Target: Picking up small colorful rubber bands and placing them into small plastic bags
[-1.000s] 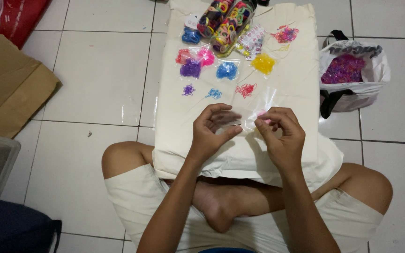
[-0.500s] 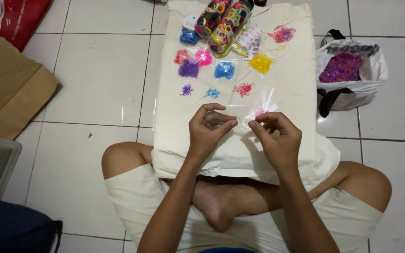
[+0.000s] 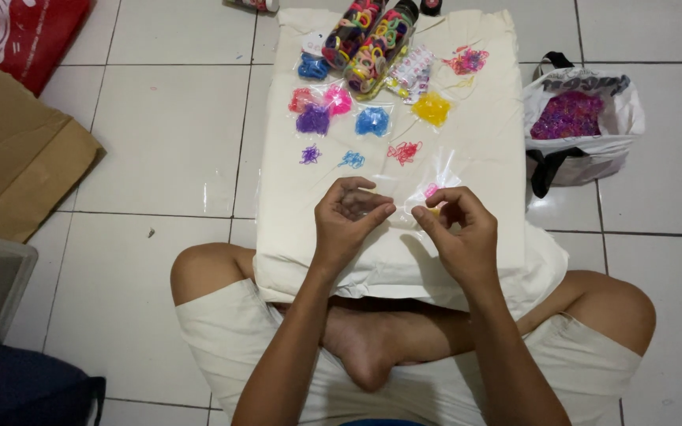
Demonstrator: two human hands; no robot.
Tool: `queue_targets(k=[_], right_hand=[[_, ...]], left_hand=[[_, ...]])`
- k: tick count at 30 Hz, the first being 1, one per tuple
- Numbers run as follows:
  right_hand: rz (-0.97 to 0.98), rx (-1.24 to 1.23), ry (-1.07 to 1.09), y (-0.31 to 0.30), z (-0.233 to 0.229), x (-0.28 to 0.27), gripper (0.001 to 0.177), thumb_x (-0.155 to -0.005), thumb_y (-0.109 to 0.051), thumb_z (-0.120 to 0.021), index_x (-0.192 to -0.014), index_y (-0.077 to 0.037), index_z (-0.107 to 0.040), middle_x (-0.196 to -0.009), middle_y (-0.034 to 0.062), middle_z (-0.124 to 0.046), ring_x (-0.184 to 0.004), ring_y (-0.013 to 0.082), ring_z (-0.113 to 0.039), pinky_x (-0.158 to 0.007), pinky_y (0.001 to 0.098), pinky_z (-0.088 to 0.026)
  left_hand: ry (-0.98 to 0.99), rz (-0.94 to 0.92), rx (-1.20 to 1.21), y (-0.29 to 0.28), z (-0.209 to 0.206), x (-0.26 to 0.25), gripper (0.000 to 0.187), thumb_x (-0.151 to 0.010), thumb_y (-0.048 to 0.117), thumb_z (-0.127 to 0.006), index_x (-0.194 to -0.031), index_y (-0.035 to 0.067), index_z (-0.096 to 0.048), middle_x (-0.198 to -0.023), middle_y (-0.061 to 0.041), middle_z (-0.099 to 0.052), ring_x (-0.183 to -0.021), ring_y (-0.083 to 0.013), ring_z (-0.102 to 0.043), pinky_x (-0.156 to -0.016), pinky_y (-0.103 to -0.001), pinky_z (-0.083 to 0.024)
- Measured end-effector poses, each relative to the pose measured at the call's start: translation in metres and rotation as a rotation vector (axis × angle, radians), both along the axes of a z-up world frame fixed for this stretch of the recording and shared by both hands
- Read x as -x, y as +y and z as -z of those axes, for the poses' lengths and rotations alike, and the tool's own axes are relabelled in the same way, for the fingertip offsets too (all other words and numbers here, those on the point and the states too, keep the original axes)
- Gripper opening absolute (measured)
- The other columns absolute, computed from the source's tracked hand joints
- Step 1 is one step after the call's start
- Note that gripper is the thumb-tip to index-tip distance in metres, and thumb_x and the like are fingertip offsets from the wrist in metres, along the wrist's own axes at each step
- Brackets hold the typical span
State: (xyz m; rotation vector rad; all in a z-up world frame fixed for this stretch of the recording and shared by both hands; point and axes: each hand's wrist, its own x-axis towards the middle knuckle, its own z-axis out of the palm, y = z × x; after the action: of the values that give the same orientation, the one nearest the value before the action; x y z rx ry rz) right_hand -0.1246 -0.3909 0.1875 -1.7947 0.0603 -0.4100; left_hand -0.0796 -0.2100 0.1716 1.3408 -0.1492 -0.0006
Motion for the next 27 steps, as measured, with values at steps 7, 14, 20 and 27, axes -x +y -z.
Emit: queue_targets(k=[7,14,20,27], right_hand=[[-0.001,-0.005,-0.002,-0.002,0.003,-0.002,0.02,-0.087,-0.011,-0.088,-0.092,-0.005,-0.069,-0.086,0.0076,-0.067,-0.066,0.0137,-0.056,-0.063,0.0273,-0.048],[0.08,0.037,0.004,0.002,-0.001,0.0,0.017,-0.09,-0.013,-0.087,-0.091,-0.005,-0.072,-0.08,0.0083,-0.069,-0.065,0.0143,-0.059,-0.062,0.0269,-0.048],[0.043,-0.002,0.037,0.004,-0.005,-0.001,0.025,-0.085,-0.01,-0.089,-0.099,-0.005,-0.069,-0.085,0.012,-0.074,-0.066,0.0147,-0.061,-0.064,0.0266,-0.047],[0.045,-0.229,0.144,0.01,-0.017,0.002,0.039,-0.086,-0.007,-0.085,-0.104,-0.006,-0.05,-0.088,0.0156,-0.076,-0.059,0.0092,-0.061,-0.055,0.0188,-0.047]], left_hand=[[-0.017,-0.002,-0.024,-0.001,0.0,0.0,0.042,-0.079,0.006,-0.09,-0.109,0.001,-0.061,-0.088,-0.02,-0.078,-0.082,-0.0195,-0.077,-0.079,-0.028,-0.063],[-0.023,0.03,-0.023,0.001,0.0,0.0,0.043,-0.078,0.007,-0.091,-0.109,0.002,-0.062,-0.089,-0.019,-0.078,-0.083,-0.0194,-0.077,-0.079,-0.028,-0.063],[-0.009,0.038,-0.001,0.001,-0.001,0.001,0.042,-0.079,0.006,-0.09,-0.109,0.003,-0.062,-0.089,-0.019,-0.078,-0.083,-0.0194,-0.077,-0.079,-0.028,-0.063],[0.014,0.063,0.028,-0.001,0.003,0.0,0.049,-0.077,0.003,-0.091,-0.116,0.002,-0.061,-0.091,-0.02,-0.077,-0.082,-0.0203,-0.077,-0.078,-0.028,-0.063]])
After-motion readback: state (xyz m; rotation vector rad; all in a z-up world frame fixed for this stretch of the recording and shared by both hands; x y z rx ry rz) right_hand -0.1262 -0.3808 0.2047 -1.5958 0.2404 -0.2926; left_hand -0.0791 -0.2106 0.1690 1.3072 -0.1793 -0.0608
